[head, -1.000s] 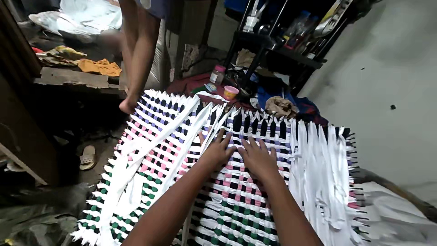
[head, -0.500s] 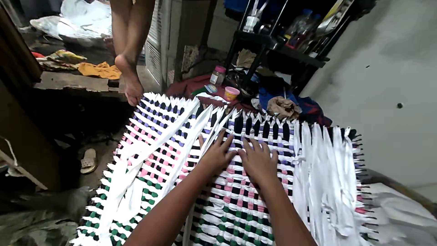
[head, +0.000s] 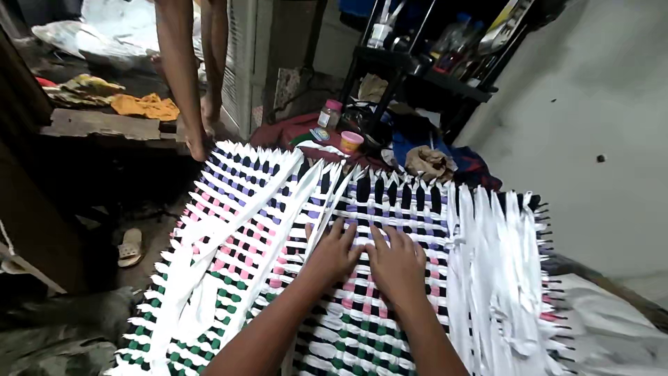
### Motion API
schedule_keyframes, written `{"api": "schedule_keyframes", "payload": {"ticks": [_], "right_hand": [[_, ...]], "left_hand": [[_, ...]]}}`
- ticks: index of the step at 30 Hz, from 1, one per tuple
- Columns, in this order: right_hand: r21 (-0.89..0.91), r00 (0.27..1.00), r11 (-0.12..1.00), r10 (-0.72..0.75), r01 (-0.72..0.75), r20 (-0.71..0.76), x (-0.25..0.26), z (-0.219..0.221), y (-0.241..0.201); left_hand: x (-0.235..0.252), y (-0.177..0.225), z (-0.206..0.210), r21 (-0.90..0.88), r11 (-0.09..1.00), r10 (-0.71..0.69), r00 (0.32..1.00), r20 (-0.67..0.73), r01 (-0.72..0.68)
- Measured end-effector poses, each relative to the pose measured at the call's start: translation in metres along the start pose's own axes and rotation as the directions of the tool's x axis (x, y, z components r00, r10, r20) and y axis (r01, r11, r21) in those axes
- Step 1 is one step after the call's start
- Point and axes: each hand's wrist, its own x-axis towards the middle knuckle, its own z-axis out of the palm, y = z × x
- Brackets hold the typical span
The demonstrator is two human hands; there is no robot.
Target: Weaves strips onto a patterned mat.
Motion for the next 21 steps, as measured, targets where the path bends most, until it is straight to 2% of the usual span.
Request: {"api": "schedule_keyframes", "payload": {"ticks": [5, 9, 11, 13, 15, 17, 21], "right_hand": [[0.007, 0.993, 1.0, 0.007, -0.008, 0.114, 0.041, -0.008, 0.01], [-0.015, 0.965, 0.999, 0.051, -0.048, 0.258, 0.064, -0.013, 0.005], [-0.007, 0.974, 0.999, 0.048, -0.047, 0.22, 0.06, -0.013, 0.003], [0.024, 0.995, 1.0, 0.018, -0.021, 0.094, 0.043, -0.01, 0.0], [0.027, 0.999, 1.0, -0.014, 0.015, -0.031, 0.027, -0.003, 0.0], [0.018, 0.999, 1.0, -0.012, 0.013, -0.047, 0.017, 0.001, 0.0], [0.021, 1.0, 1.0, 0.011, -0.011, 0.011, 0.024, -0.002, 0.003]], "left_hand": [[0.026, 0.006, -0.009, -0.002, 0.998, -0.058, 0.997, 0.051, 0.058], [0.034, 0.005, -0.012, 0.007, 0.997, -0.075, 0.997, 0.016, 0.075], [0.034, 0.006, -0.015, 0.007, 0.998, -0.07, 0.997, 0.024, 0.07], [0.026, 0.006, -0.017, -0.037, 0.998, -0.043, 0.999, 0.002, 0.043], [0.019, 0.003, -0.019, -0.09, 0.996, 0.01, 0.997, -0.082, -0.017], [0.015, 0.001, -0.017, -0.06, 0.998, 0.027, 0.994, -0.103, -0.033], [0.029, -0.004, -0.008, -0.026, 0.999, 0.027, 0.994, -0.108, -0.03]]}}
